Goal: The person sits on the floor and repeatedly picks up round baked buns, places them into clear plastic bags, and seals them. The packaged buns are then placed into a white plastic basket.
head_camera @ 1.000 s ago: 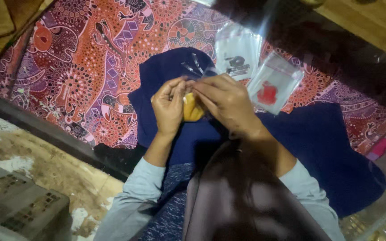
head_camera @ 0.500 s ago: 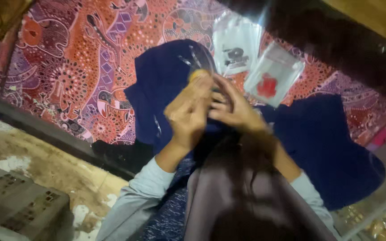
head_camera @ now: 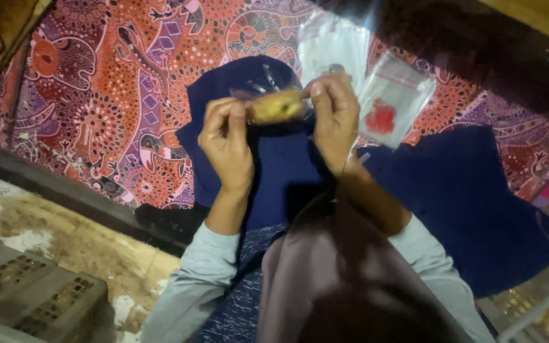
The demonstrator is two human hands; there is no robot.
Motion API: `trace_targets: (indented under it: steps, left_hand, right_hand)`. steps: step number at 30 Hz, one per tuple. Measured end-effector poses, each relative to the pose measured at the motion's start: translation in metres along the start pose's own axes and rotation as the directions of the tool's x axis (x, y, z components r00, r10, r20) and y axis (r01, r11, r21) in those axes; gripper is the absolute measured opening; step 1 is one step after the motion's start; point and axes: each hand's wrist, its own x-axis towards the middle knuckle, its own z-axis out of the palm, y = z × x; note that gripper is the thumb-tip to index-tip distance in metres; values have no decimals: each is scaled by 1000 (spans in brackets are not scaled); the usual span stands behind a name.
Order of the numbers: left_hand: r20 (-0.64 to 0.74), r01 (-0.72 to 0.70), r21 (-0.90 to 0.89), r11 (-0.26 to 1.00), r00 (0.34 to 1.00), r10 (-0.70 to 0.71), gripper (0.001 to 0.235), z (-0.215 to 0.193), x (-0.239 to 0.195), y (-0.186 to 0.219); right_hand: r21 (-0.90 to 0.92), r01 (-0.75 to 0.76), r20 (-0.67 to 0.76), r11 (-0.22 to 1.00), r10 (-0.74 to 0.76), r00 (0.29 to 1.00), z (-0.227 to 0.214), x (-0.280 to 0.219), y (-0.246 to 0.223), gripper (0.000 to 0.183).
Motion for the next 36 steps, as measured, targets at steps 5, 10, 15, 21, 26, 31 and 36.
trace_targets:
  steps: [5,10,15,21,26,31,36]
  left_hand:
    - [3,10,485,874,1000,-14,34,-2,5,3]
    - [162,-148,495,856,984,77,13,22,-5,-23]
    - [487,-252,383,889,873,38,16,138,20,-92]
    - [449,-311,694,650,892,-53,55,203,78,-194]
    - [550,-340,710,617,814,-185,27,193,68,-186]
    - [589,-324,290,900,802,99,32,192,44,-112]
    - [300,-154,220,963,950,84,64,197,76,-67]
  right_hand:
    - [-203,-77,-8,976,77,997,4,-12,36,28]
    - [-129,-324,-8,937,326,945,-13,-40,103,19]
    - [55,-584,-172,810,584,793,-116,-17,186,34]
    - [-518,-550,-408,655,375,832,-244,-23,200,27]
    - [-533,-181,-194,826,89,977,-180,23,167,32]
    - [-247,-475,5,845,491,871,-115,90,146,35]
    - [-401,-18,85,916,57,995,-119,99,65,18]
